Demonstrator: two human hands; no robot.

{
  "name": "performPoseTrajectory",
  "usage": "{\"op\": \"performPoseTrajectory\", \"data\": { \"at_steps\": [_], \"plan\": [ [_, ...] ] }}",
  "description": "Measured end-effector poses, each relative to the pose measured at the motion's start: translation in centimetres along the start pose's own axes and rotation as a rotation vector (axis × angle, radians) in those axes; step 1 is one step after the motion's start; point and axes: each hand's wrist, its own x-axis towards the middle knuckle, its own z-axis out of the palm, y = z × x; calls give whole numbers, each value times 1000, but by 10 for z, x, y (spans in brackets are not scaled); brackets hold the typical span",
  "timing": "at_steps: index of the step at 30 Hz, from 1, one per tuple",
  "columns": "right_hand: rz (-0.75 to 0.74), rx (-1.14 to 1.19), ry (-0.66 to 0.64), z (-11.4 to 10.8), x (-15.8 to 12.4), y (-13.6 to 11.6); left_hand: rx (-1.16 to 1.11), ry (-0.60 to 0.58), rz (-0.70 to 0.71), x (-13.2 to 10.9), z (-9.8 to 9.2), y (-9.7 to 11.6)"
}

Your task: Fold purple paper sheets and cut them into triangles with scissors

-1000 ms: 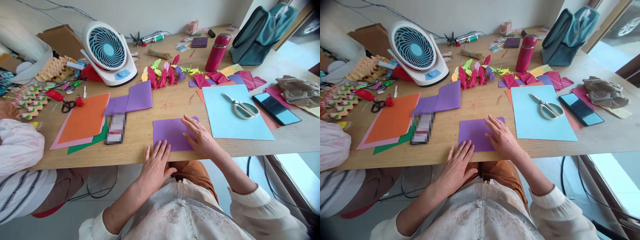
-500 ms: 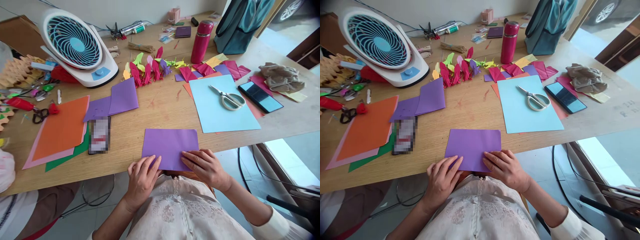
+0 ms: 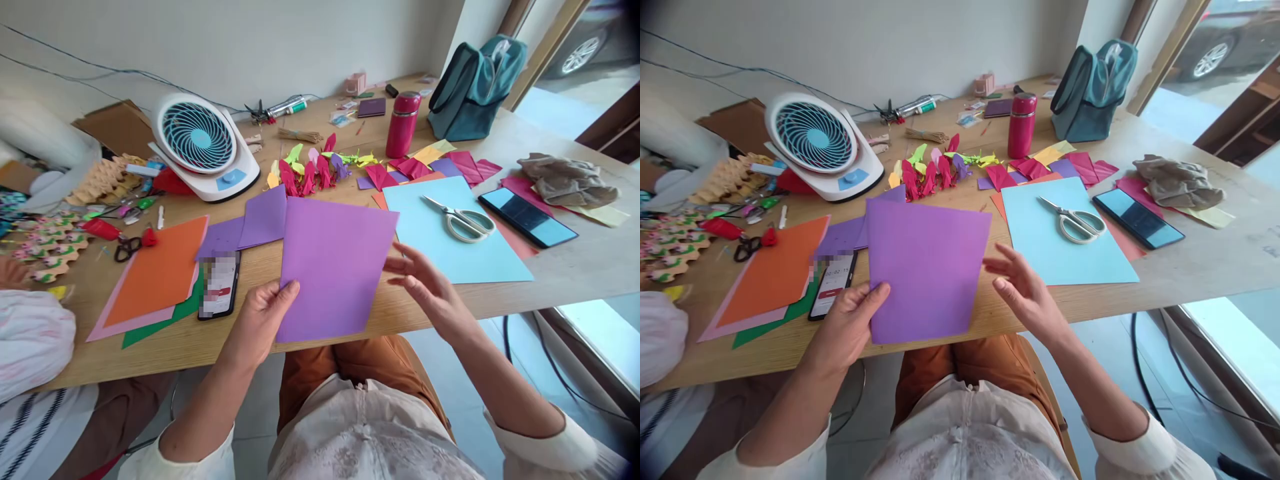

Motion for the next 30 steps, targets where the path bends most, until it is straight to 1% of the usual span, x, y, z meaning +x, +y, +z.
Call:
{"op": "performPoseTrajectory", "data": {
  "at_steps": [2,4,5,7,9,11,13,17,21,23,25,27,30],
  "plan": [
    [100,151,-134,11,7,8,-215,10,-110,13,4,-10],
    [176,219,-217,23,10,13,-326,41,-159,22,10,-20],
    [213,227,-236,28,12,15,-347,60,-165,25,13,-24],
    [274,214,-235,35,14,19,-344,79,-160,30,16,-29],
    [301,177,-196,38,16,24,-314,58,-137,34,16,-31],
    [285,142,-146,36,18,30,-299,11,-93,39,15,-31],
    [265,141,-134,34,17,33,-309,-24,-53,46,13,-29],
    [291,193,-186,29,12,33,-368,-28,-24,64,12,-21],
    [293,247,-238,26,11,23,-363,-29,42,79,14,-14],
    [287,276,-208,25,15,19,-336,-34,63,82,16,-13],
    [305,257,-145,24,19,20,-309,-37,76,84,18,-14],
    [313,169,-69,23,22,25,-272,-30,103,86,20,-16],
    [269,16,11,22,22,33,-234,4,144,90,22,-21]
  ]
}}
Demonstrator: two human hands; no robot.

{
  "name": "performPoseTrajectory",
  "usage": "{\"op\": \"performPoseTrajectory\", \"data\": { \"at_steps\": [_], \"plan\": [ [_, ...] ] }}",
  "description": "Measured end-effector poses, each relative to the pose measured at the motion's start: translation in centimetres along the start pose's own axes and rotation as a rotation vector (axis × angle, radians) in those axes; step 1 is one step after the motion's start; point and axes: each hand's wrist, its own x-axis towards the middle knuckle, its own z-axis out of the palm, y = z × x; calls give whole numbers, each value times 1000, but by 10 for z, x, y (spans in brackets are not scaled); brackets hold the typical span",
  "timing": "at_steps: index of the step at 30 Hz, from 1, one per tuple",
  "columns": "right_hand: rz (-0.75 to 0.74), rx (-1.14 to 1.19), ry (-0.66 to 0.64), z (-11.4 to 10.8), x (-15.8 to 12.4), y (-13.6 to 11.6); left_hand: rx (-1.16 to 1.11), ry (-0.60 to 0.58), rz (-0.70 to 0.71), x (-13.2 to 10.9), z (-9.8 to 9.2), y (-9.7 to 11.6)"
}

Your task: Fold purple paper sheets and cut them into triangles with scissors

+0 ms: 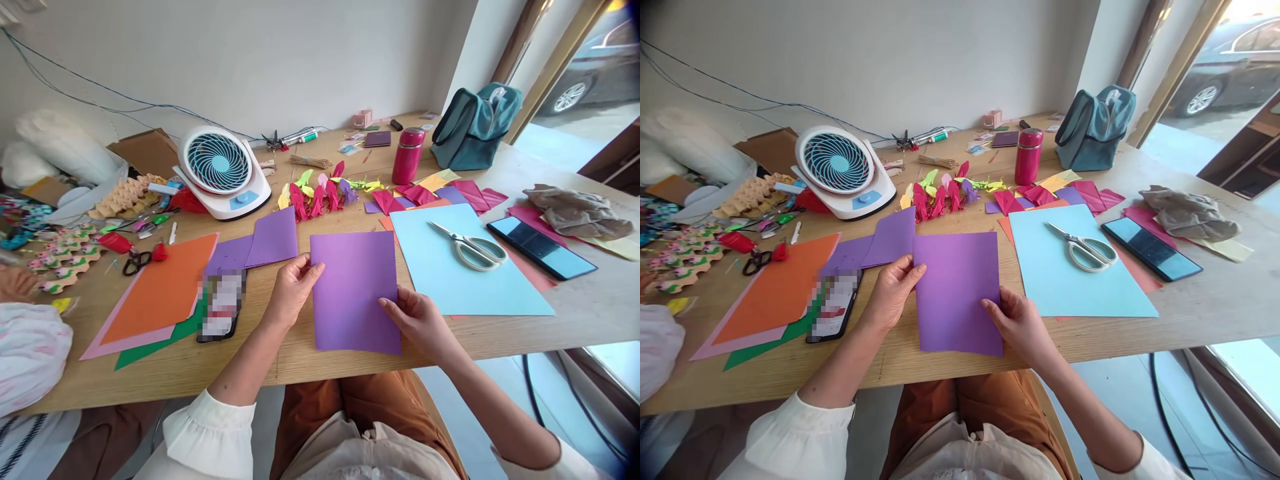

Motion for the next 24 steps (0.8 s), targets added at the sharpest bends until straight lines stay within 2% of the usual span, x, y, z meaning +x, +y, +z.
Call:
{"op": "performPoseTrajectory", "data": {
  "at_steps": [7,14,19,24],
  "plan": [
    [-58,52,43,4,0,-2,-59,1,-14,8,-1,-12],
    [-52,54,106,8,0,-3,-35,-110,-103,-4,-6,-32],
    [-32,100,126,5,1,-1,114,-57,-46,-14,-11,-43],
    [-19,150,178,3,2,-4,160,-43,-60,-24,-10,-37]
  ]
}}
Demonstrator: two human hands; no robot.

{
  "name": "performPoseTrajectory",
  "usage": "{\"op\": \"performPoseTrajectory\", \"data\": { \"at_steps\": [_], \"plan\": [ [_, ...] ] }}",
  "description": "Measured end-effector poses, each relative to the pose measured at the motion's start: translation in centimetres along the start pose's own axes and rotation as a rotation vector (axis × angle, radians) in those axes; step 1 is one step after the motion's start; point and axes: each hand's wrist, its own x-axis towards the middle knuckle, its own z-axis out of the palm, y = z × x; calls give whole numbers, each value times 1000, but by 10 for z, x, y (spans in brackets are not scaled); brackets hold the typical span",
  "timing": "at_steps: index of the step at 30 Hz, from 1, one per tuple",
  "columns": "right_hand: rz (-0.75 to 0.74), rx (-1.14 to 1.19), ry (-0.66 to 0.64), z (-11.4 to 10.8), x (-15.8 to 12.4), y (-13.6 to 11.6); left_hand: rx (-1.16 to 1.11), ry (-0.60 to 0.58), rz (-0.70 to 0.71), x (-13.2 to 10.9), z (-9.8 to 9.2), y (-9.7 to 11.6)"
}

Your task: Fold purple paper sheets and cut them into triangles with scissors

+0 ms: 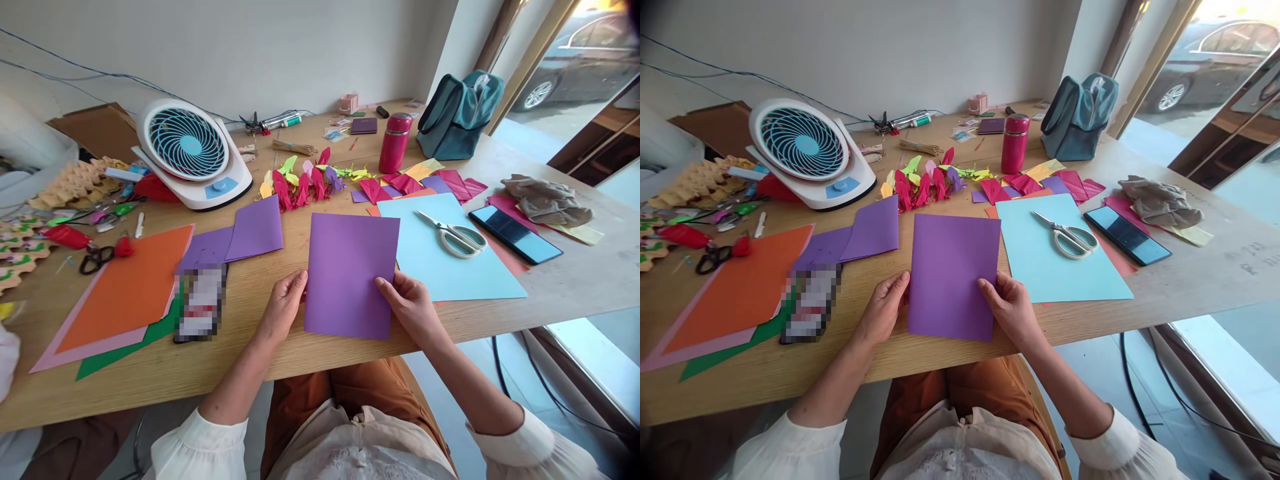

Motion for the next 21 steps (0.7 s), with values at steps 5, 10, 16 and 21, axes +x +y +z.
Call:
{"op": "performPoseTrajectory", "data": {
  "at_steps": [5,10,16,21],
  "plan": [
    [9,114,7,1,1,-1,67,40,5,-8,9,10],
    [-51,55,-26,2,0,-4,166,89,51,-6,15,10],
    [-123,-42,-46,-2,-1,-4,473,204,385,3,-16,58],
    [-182,-19,17,-4,-1,-2,934,243,794,2,-18,92]
  ]
}}
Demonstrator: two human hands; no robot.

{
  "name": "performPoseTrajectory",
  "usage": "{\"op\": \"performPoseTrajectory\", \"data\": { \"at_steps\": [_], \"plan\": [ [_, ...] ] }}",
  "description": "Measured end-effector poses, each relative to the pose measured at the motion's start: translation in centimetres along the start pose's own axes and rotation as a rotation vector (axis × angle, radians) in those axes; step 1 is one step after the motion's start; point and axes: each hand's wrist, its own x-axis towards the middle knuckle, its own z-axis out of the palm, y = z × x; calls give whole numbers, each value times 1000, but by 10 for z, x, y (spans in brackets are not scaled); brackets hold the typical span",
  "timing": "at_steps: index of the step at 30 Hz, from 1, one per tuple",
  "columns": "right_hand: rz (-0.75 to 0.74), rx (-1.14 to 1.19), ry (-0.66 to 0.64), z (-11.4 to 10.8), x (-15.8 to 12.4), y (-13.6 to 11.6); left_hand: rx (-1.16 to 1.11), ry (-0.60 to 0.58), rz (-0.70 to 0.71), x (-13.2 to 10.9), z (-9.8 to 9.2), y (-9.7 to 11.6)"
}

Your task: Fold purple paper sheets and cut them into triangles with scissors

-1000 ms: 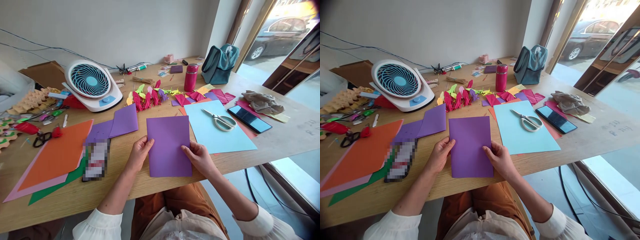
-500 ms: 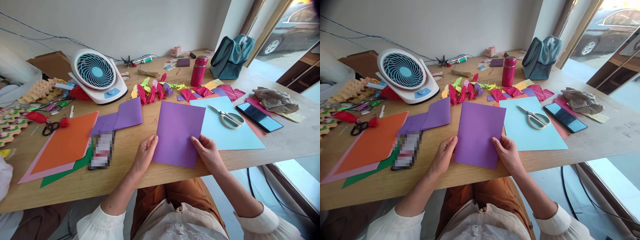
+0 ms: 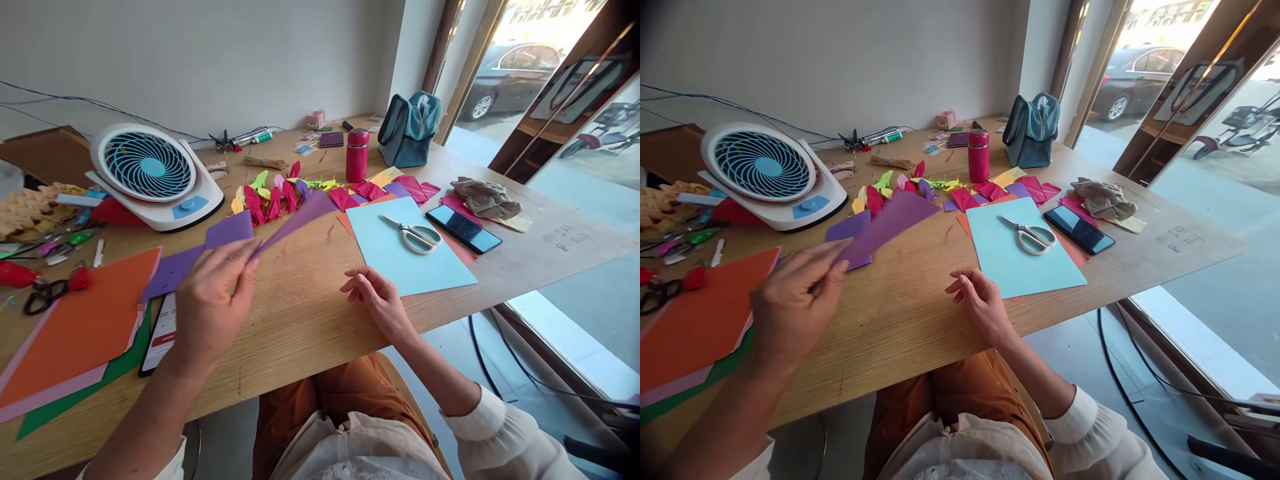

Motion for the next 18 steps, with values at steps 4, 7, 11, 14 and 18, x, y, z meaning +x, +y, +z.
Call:
{"op": "performPoseTrajectory", "data": {
  "at_steps": [4,7,11,14,18],
  "plan": [
    [-53,-12,89,-7,-8,-1,204,-231,151,-33,38,11],
    [-68,-69,104,-18,-20,-1,253,-436,161,-70,66,12],
    [-67,-195,86,-32,-32,-2,198,-559,101,-91,73,10],
    [-82,-262,84,-35,-34,-2,162,-560,95,-81,72,11],
    [-113,-343,79,-30,-36,0,142,-606,100,-66,85,9]
  ]
}}
